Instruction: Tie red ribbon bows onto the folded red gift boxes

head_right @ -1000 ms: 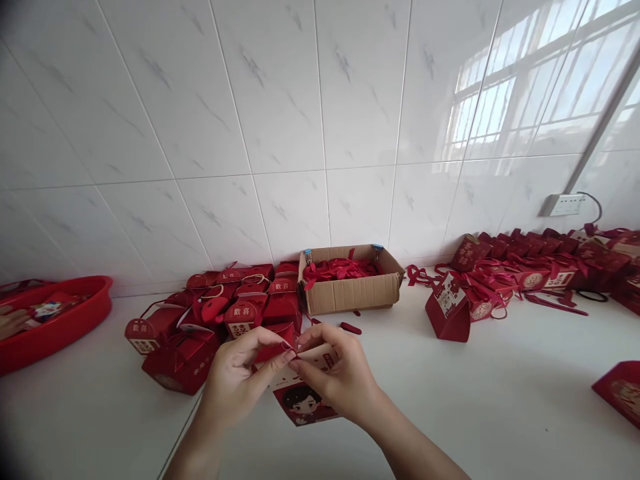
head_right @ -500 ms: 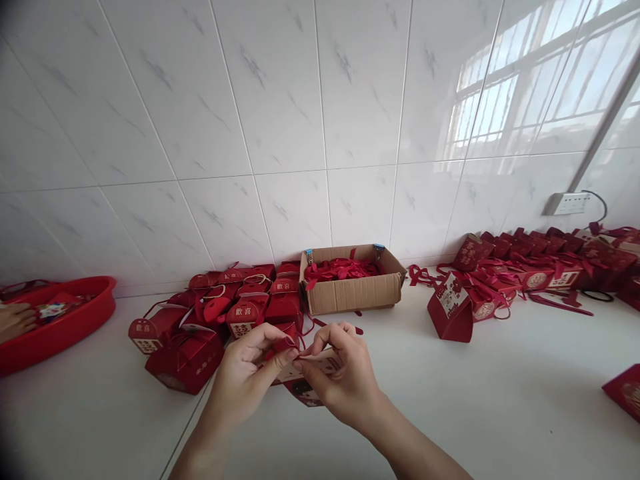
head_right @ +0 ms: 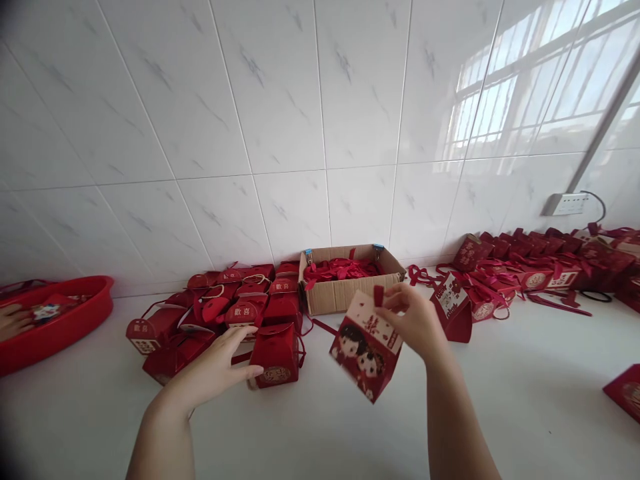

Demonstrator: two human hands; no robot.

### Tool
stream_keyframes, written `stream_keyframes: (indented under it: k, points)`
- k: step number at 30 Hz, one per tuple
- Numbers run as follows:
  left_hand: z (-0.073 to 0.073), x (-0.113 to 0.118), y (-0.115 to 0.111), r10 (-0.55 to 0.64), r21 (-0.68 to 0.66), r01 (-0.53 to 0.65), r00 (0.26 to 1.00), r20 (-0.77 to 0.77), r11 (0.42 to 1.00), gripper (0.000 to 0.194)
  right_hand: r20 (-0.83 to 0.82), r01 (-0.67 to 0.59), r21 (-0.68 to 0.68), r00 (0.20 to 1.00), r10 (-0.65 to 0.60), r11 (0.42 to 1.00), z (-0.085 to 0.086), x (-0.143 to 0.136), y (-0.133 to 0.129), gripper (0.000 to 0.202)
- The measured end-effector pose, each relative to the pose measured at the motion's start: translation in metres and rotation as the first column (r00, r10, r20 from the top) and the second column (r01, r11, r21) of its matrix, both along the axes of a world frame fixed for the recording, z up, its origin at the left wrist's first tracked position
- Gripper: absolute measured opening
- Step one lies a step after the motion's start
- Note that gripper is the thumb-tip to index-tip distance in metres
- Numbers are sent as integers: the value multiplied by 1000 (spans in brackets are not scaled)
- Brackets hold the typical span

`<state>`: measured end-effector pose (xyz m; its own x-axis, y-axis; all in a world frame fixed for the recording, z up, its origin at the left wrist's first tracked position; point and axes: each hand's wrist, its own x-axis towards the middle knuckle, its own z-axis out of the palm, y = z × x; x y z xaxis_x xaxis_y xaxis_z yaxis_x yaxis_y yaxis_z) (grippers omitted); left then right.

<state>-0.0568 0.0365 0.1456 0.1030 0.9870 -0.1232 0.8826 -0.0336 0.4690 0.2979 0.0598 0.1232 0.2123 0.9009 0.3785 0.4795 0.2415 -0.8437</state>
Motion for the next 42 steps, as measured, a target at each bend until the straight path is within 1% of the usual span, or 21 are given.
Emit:
stream_keyframes:
  k: [2,4,6,9,11,12,14,17,19,21,23,25,28,29,30,32,34,36,38,40,42]
  points:
    - [-4,-1,8,1,-22,-2,999,-41,1000,70,0,184,15,983,-184,983,-10,21,14,33]
    - [-9,0,16,-6,-25,4,998,-56,1000,73,15,360,27,933,-360,933,-20,34,26,29]
    - [-15,4,24,-22,-28,20,997,-72,999,79,18,484,35,874,-485,874,-26,42,34,23]
    - [-25,9,35,-58,-68,52,993,-99,996,86,-23,574,49,819,-574,817,-28,49,37,21]
    - [-31,12,42,-87,-99,74,988,-129,992,87,-73,584,86,811,-580,807,-27,50,36,25]
    - [-34,12,44,-99,-108,84,985,-143,991,86,-95,573,106,819,-566,812,-26,50,35,26]
    - [-37,13,46,-112,-111,95,980,-162,989,84,-69,495,122,869,-490,860,-25,46,35,28]
    - [-36,17,44,-110,-107,92,979,-170,990,80,90,297,46,950,-300,954,-28,31,40,24]
    - [-34,22,40,-135,-116,118,979,-156,986,79,178,144,-27,974,-137,989,-35,13,46,18]
    - [-30,30,34,-198,-135,182,974,-114,974,78,241,-10,-109,970,36,994,-46,-9,54,12]
    - [-24,38,26,-286,-161,275,957,-51,948,79,296,-114,-199,940,170,973,-61,-31,62,10]
    - [-15,47,15,-417,-198,416,908,37,888,86,343,-140,-271,910,232,952,-78,-49,69,13]
    - [5,52,-6,-631,-204,664,748,206,720,87,401,-125,-361,874,275,924,-98,-63,74,22]
    - [11,52,-14,-663,-186,704,709,241,685,83,414,-123,-386,863,291,914,-101,-64,74,24]
    - [17,50,-21,-670,-171,716,696,258,677,80,423,-127,-406,852,309,905,-103,-64,74,27]
    - [24,43,-29,-637,-160,678,732,241,718,76,430,-156,-417,834,345,895,-98,-61,69,25]
    - [23,32,-27,-538,-173,563,825,172,808,75,427,-215,-394,818,385,893,-87,-57,61,19]
    - [13,19,-16,-382,-161,392,920,92,906,72,413,-301,-364,796,442,882,-70,-54,51,23]
    - [-1,5,2,-209,-83,213,977,53,974,61,389,-394,-350,764,515,850,-52,-52,37,23]
    - [-14,-9,20,-60,-41,60,998,19,997,39,359,-475,-345,730,582,809,-36,-52,21,19]
    - [-22,-23,34,44,-66,-44,999,-4,997,27,337,-534,-348,695,635,770,-21,-54,4,25]
